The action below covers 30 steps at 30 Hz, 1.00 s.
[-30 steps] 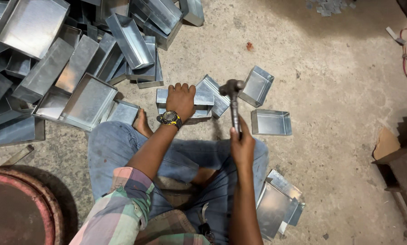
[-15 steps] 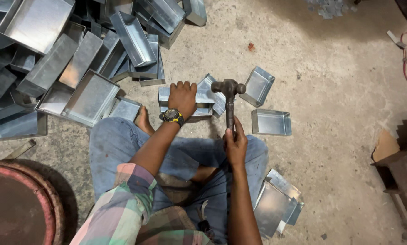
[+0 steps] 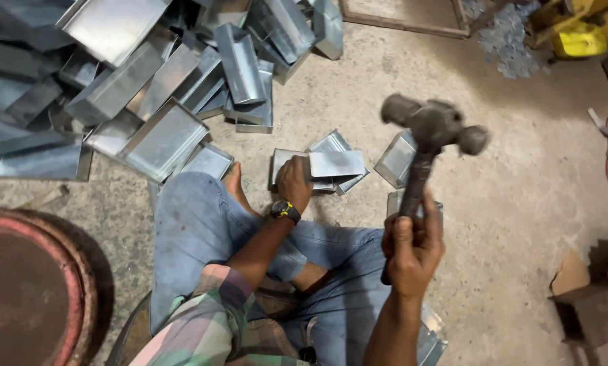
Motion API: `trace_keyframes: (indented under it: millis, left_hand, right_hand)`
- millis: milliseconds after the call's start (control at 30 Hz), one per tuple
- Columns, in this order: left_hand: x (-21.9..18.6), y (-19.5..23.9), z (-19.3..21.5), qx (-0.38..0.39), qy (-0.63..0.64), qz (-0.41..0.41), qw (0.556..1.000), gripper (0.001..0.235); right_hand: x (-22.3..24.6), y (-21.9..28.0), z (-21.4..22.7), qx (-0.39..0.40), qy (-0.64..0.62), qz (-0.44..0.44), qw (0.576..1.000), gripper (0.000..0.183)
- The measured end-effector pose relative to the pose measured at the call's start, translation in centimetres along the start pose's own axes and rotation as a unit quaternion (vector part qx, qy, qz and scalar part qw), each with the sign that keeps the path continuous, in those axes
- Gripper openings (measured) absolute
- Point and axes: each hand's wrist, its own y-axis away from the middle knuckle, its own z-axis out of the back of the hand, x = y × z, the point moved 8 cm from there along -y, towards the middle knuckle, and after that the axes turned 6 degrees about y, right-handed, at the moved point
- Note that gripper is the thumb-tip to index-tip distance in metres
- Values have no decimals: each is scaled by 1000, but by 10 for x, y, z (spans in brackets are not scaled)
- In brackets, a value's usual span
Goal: The person hammers the edges and seams of small metal boxes by hand using a hammer while sitting on the floor, handling one box at a time and placing them in a pile.
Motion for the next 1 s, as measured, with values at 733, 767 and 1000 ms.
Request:
trace_keyframes:
  millis: [733,767,1000]
  left_hand:
    - [-3,-5,2,-31,-27,-19,999,58]
    - [-7,-7,9,-33,-31,-22,999,58]
    - [-56,-40,6,84,-172,-130,973,25]
  right_hand:
    - [-61,-8,-61,127,290,-105,943,51]
    - [-64,-3,-49,104,284,-117,946,50]
    - [-78,16,24,-19,194,-165,967,49]
